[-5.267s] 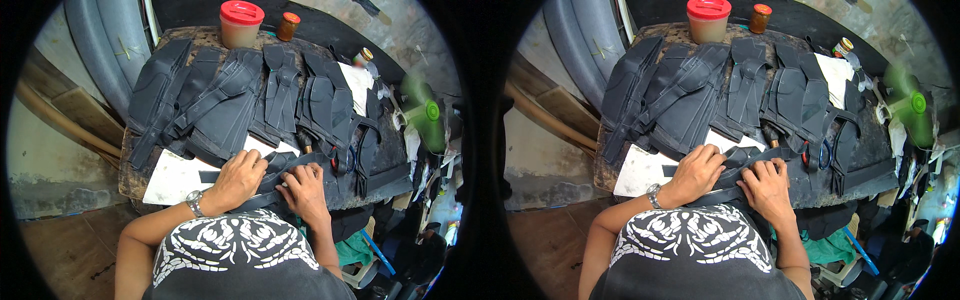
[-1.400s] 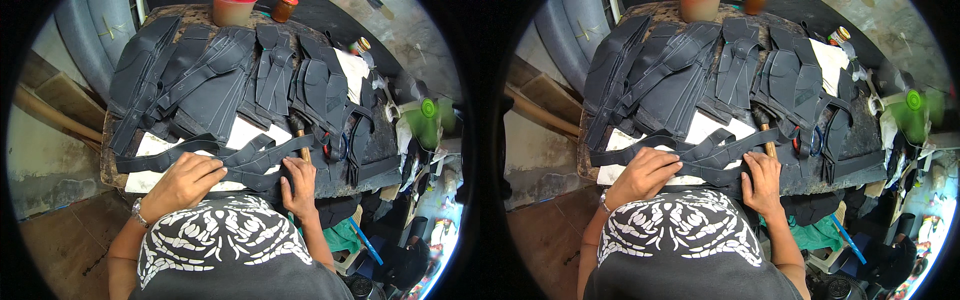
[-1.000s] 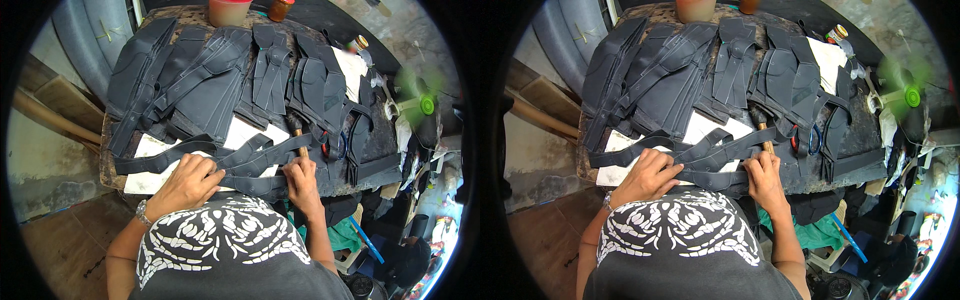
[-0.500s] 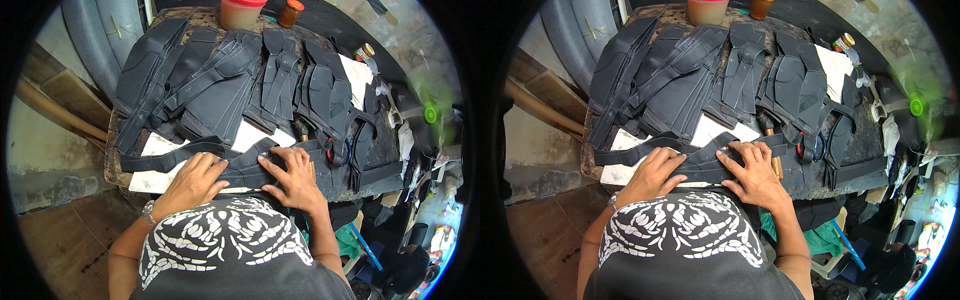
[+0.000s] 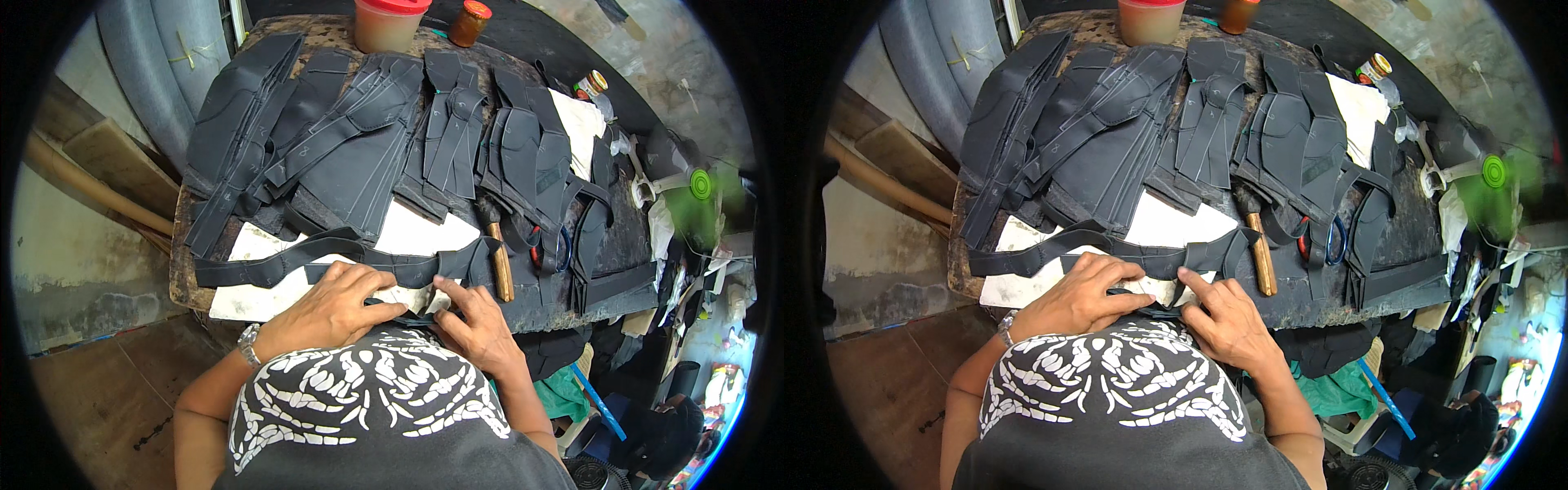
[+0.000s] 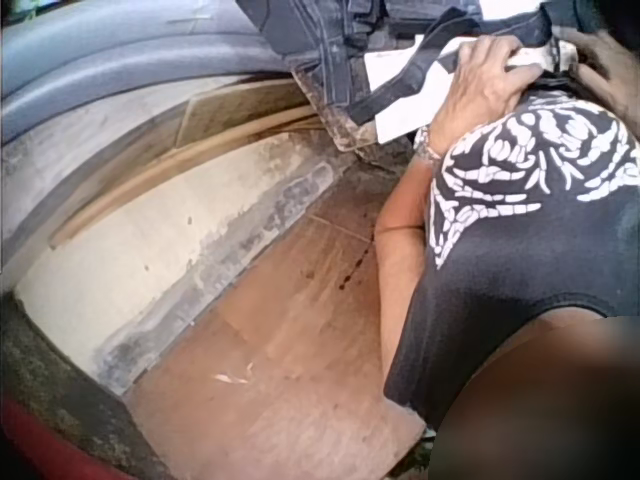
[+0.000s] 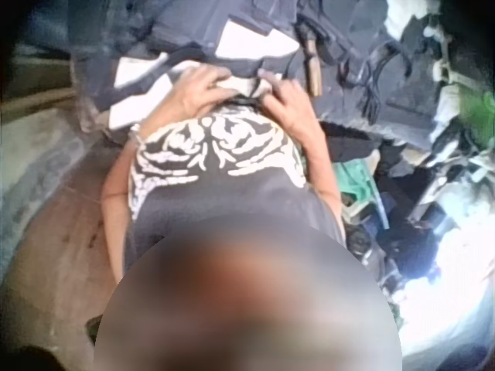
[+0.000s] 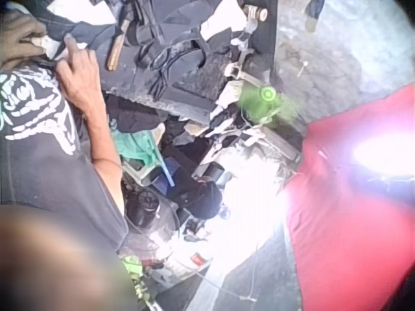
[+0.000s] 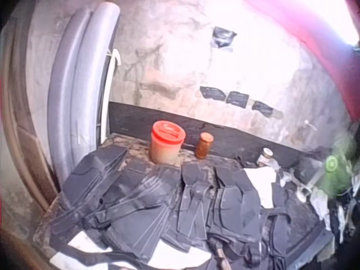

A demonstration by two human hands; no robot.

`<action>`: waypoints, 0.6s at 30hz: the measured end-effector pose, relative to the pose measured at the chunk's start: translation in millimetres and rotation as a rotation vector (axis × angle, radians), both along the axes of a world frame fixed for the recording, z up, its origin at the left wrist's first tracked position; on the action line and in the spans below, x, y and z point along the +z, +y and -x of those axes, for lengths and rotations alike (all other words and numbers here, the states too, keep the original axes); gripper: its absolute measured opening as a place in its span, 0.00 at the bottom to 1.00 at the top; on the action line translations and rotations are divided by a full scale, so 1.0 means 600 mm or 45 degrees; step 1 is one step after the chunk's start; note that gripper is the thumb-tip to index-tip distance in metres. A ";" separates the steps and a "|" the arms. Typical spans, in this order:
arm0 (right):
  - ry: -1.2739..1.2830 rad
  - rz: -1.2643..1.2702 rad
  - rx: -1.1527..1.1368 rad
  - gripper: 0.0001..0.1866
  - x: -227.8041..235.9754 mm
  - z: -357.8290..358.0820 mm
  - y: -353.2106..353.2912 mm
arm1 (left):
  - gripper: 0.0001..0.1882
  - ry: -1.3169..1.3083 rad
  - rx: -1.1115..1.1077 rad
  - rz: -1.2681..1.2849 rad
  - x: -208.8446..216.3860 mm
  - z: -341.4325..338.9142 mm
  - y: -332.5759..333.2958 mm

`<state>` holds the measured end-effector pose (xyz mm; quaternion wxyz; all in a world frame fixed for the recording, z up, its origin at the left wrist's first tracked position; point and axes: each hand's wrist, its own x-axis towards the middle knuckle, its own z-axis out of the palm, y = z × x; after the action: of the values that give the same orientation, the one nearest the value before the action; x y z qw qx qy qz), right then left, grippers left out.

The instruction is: The person sorts and stacks black rubber pieces on a workbench. They repeatedly pick up individual pieces, align them, and place them into neat piles. The person also moves a small pile of offcuts to the side.

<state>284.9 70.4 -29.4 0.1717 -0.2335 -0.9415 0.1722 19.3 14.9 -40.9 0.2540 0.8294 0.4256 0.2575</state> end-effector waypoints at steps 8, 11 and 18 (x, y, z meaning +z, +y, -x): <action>-0.088 0.106 -0.010 0.11 0.000 0.005 0.002 | 0.21 -0.001 -0.050 0.067 -0.003 0.007 0.003; -0.116 0.100 -0.025 0.10 -0.005 -0.006 -0.007 | 0.24 -0.041 -0.188 0.036 -0.014 0.011 0.003; -0.124 0.069 -0.078 0.12 -0.002 -0.012 -0.016 | 0.18 -0.057 -0.077 0.034 -0.015 0.008 -0.003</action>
<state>292.1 60.7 -30.5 0.1245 -0.2749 -0.9361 0.1807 14.7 13.0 -50.1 0.2821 0.8325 0.3982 0.2625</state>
